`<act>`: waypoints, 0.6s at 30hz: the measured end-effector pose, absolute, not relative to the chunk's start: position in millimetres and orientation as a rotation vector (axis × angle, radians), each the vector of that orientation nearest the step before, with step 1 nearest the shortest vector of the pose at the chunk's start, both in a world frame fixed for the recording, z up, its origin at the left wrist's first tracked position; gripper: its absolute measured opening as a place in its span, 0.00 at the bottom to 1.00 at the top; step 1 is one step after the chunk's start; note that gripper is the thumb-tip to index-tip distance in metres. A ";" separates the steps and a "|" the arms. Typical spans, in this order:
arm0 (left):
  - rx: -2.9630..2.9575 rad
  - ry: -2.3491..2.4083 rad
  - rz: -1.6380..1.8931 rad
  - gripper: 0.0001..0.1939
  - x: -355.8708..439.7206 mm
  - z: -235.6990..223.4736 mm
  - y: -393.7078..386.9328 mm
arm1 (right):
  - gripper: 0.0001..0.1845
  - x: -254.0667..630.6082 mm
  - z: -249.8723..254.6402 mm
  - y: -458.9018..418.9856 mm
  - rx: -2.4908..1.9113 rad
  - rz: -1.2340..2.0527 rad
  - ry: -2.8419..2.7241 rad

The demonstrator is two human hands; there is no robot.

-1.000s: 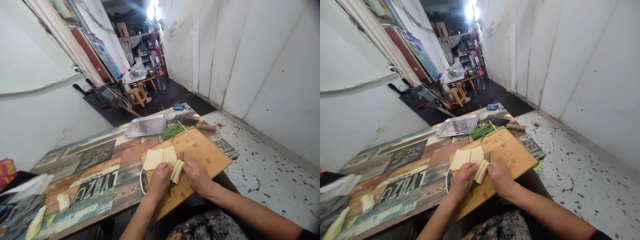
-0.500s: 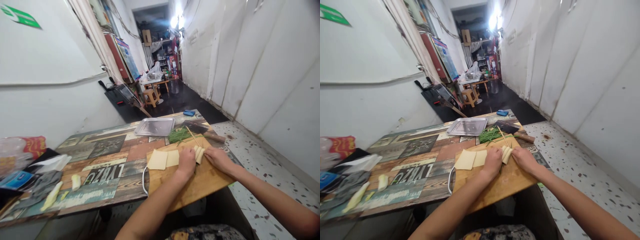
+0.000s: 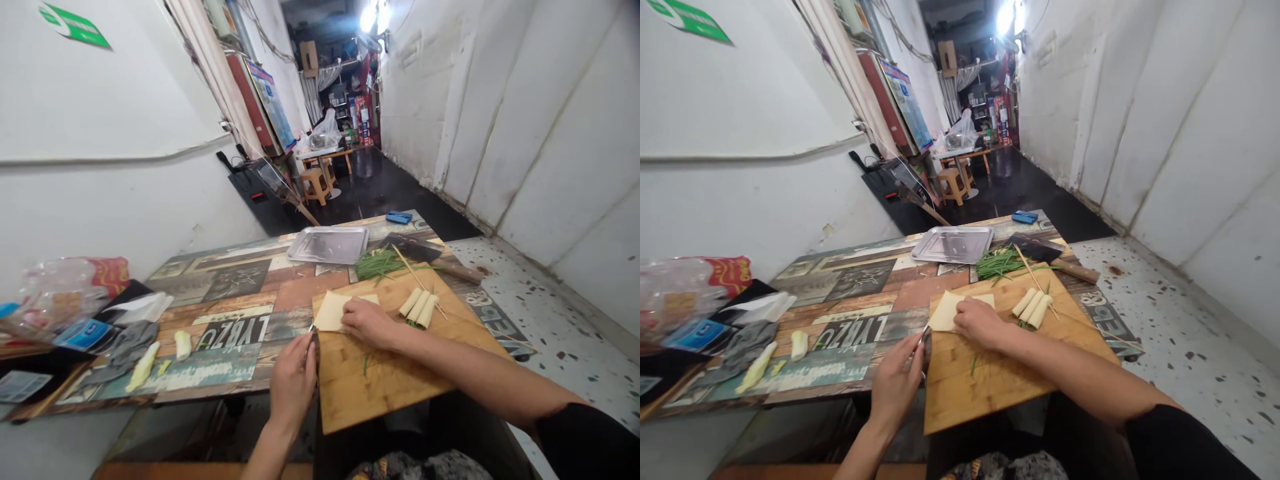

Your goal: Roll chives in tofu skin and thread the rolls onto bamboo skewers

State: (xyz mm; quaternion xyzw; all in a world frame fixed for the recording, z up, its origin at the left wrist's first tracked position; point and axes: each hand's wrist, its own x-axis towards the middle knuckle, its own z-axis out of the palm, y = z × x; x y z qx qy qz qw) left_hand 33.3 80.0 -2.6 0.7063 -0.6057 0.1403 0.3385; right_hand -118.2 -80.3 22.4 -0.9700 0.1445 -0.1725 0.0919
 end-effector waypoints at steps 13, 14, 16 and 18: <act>1.814 -1.449 0.381 0.20 14.5 -8.9 67.4 | 0.18 -117.7 46.8 -105.1 -2.764 -0.487 0.693; 1.803 -1.456 0.440 0.22 9.8 -4.9 68.8 | 0.18 -128.6 47.0 -102.3 -2.769 -0.509 0.691; 1.742 -1.543 0.555 0.28 -1.7 1.9 73.4 | 0.18 -156.8 40.6 -91.5 -2.801 -0.507 0.689; 1.613 -1.789 0.588 0.28 -13.6 5.1 78.2 | 0.17 -185.8 28.8 -79.6 -2.855 -0.462 0.711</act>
